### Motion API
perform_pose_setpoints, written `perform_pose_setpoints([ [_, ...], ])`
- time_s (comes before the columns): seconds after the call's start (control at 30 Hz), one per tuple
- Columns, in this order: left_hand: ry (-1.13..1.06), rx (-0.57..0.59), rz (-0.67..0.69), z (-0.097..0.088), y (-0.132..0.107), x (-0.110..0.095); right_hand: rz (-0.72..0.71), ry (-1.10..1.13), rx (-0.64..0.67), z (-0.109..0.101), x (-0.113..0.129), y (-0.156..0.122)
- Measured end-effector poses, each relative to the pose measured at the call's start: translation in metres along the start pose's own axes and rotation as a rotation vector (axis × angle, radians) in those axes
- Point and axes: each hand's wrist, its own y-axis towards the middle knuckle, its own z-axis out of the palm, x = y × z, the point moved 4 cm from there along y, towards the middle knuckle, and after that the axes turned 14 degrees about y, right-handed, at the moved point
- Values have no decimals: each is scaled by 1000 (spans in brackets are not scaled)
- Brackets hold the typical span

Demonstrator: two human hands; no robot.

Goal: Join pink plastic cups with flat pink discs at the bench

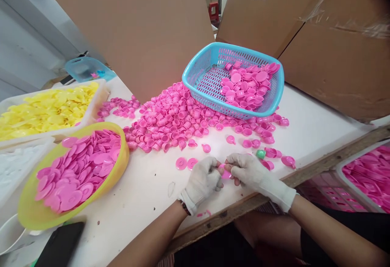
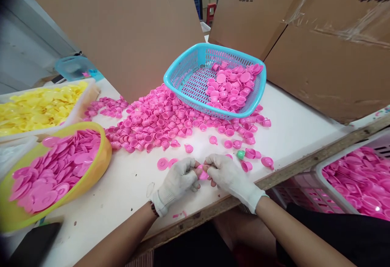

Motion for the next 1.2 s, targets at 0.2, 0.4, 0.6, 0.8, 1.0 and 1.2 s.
perform_pose_setpoints([
  [0.2, -85, 116, -114, 6, 14, 17, 147, 180, 125, 6, -17, 7],
  [0.4, -65, 183, -112, 4, 20, 13, 236, 182, 184, 7, -15, 11],
  [0.6, -53, 252, 8, -2, 15, 9, 188, 307, 316, 4, -19, 8],
  [0.8, 62, 245, -72, -3, 19, 6, 278, 305, 318, 5, -13, 9],
  [1.0, 140, 236, 3, 1, 14, 5, 307, 246, 327, 9, -14, 12],
  [1.2, 699, -274, 234, -45, -7, -8, 18, 151, 217, -8, 21, 2],
])
